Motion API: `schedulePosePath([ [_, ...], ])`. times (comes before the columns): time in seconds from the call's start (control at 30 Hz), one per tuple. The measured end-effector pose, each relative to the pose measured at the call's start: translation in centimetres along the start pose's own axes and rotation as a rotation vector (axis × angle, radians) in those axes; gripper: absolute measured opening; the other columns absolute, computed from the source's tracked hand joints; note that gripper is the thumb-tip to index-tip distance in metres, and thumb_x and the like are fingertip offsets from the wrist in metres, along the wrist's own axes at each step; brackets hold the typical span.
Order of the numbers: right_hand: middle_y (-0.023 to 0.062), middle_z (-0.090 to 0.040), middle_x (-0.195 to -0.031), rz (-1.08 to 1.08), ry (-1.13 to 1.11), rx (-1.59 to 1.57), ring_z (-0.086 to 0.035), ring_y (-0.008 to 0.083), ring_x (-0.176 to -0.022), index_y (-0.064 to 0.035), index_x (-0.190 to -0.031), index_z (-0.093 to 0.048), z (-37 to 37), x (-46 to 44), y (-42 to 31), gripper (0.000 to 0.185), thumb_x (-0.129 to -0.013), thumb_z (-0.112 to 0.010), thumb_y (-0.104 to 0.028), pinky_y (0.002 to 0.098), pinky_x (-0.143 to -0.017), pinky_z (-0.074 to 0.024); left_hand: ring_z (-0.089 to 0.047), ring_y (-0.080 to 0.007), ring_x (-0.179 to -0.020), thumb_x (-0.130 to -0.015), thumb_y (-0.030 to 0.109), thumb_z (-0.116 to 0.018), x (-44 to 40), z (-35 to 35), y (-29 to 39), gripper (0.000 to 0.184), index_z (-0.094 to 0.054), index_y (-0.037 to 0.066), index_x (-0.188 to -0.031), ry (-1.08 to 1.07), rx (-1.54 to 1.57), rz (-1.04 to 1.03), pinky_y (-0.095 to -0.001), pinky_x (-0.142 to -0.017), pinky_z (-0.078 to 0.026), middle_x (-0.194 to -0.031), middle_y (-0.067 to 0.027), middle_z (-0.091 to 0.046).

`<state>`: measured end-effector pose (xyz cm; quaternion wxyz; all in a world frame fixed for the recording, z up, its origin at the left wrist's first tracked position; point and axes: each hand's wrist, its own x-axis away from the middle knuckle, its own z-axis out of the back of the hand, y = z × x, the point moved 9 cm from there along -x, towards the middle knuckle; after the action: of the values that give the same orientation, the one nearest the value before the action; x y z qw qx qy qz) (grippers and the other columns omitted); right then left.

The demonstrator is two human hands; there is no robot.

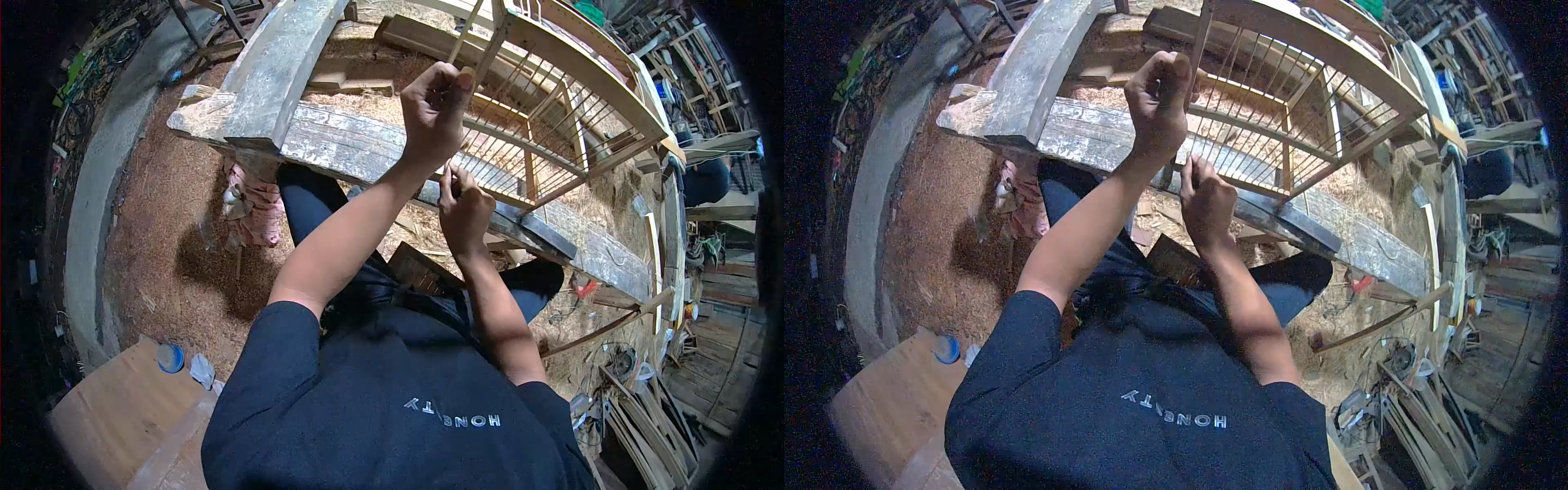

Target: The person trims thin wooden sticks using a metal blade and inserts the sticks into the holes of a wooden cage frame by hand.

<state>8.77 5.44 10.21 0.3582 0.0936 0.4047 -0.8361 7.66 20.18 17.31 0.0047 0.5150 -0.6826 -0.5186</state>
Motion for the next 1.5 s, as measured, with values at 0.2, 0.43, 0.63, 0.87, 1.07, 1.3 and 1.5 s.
schedulePosePath([
  [0.2, 0.0168, -0.062, -0.061, 0.06, 0.051, 0.014, -0.065, 0.0257, -0.053, -0.0024, -0.095, -0.068, -0.4, 0.2, 0.6, 0.009, -0.089, -0.07, -0.009, 0.0346, -0.051, -0.0492, -0.036, 0.0006, -0.057, -0.098, 0.031, -0.065, 0.0, 0.0, 0.3, 0.036, -0.053, 0.008, -0.074, 0.017, -0.023, -0.012, -0.0223, -0.05, -0.025, -0.06, 0.0096, -0.043],
  [0.43, 0.0196, -0.072, -0.085, 0.16, 0.192, -0.019, -0.072, 0.031, -0.063, -0.0017, -0.1, -0.067, 1.3, 1.6, -0.5, 0.012, -0.093, -0.066, -0.011, 0.0405, -0.058, -0.0567, -0.038, 0.0005, -0.059, -0.098, 0.032, -0.066, 0.0, 0.0, 0.2, 0.035, -0.054, 0.008, -0.075, 0.014, 0.014, 0.012, -0.0213, -0.052, -0.027, -0.061, 0.0092, -0.044],
  [0.63, 0.0139, -0.068, -0.079, 0.046, 0.473, 0.007, -0.064, 0.0211, -0.061, 0.0024, -0.108, -0.067, 8.8, 2.9, 2.5, 0.019, -0.094, -0.059, -0.008, 0.032, -0.056, -0.0505, -0.039, 0.0008, -0.06, -0.098, 0.032, -0.066, 0.0, -0.1, 0.3, 0.035, -0.055, 0.008, -0.076, -0.013, 0.013, 0.012, -0.0207, -0.053, -0.028, -0.062, 0.009, -0.045],
  [0.87, 0.0005, -0.042, -0.077, -0.2, 0.326, -0.327, -0.039, 0.0121, -0.073, 0.0002, -0.098, -0.052, 12.3, -2.8, 11.2, 0.036, -0.107, -0.044, -0.034, 0.0311, -0.066, -0.0344, -0.037, 0.0004, -0.057, -0.098, 0.031, -0.065, 0.0, -0.1, 0.1, 0.035, -0.052, 0.009, -0.074, -0.028, -0.046, -0.016, -0.0214, -0.051, -0.027, -0.062, 0.0086, -0.044],
  [1.07, 0.0054, -0.055, -0.071, -0.084, 0.24, -0.706, -0.056, 0.0142, -0.064, -0.0024, -0.093, -0.05, 10.0, -3.7, 10.3, 0.049, -0.107, -0.036, -0.047, 0.03, -0.061, -0.0447, -0.037, 0.001, -0.057, -0.099, 0.03, -0.064, 0.3, 0.0, 2.1, 0.031, -0.056, 0.01, -0.077, -0.086, -0.194, -0.071, -0.0207, -0.05, -0.027, -0.063, 0.0085, -0.046],
  [1.3, 0.0053, -0.051, -0.06, -0.13, 0.361, -0.727, -0.053, 0.0135, -0.051, -0.0045, -0.085, -0.048, 9.8, -2.6, 11.9, 0.046, -0.107, -0.038, -0.043, 0.028, -0.051, -0.0433, -0.065, -0.0085, -0.08, -0.095, 0.014, -0.069, 3.9, 1.9, 3.8, 0.012, -0.069, 0.003, -0.097, -0.033, -0.451, -0.114, -0.0238, -0.068, -0.051, -0.087, -0.0032, -0.068],
  [1.5, 0.0044, -0.048, -0.06, -0.087, 0.388, -0.826, -0.053, 0.0126, -0.053, -0.0015, -0.086, -0.052, 9.6, -2.6, 12.5, 0.044, -0.108, -0.039, -0.037, 0.0305, -0.05, -0.0485, -0.066, -0.0178, -0.066, -0.086, 0.009, -0.076, 8.1, 2.5, 4.2, 0.012, -0.073, -0.002, -0.083, -0.056, -0.842, -0.312, -0.0271, -0.059, -0.051, -0.079, -0.0107, -0.066],
])
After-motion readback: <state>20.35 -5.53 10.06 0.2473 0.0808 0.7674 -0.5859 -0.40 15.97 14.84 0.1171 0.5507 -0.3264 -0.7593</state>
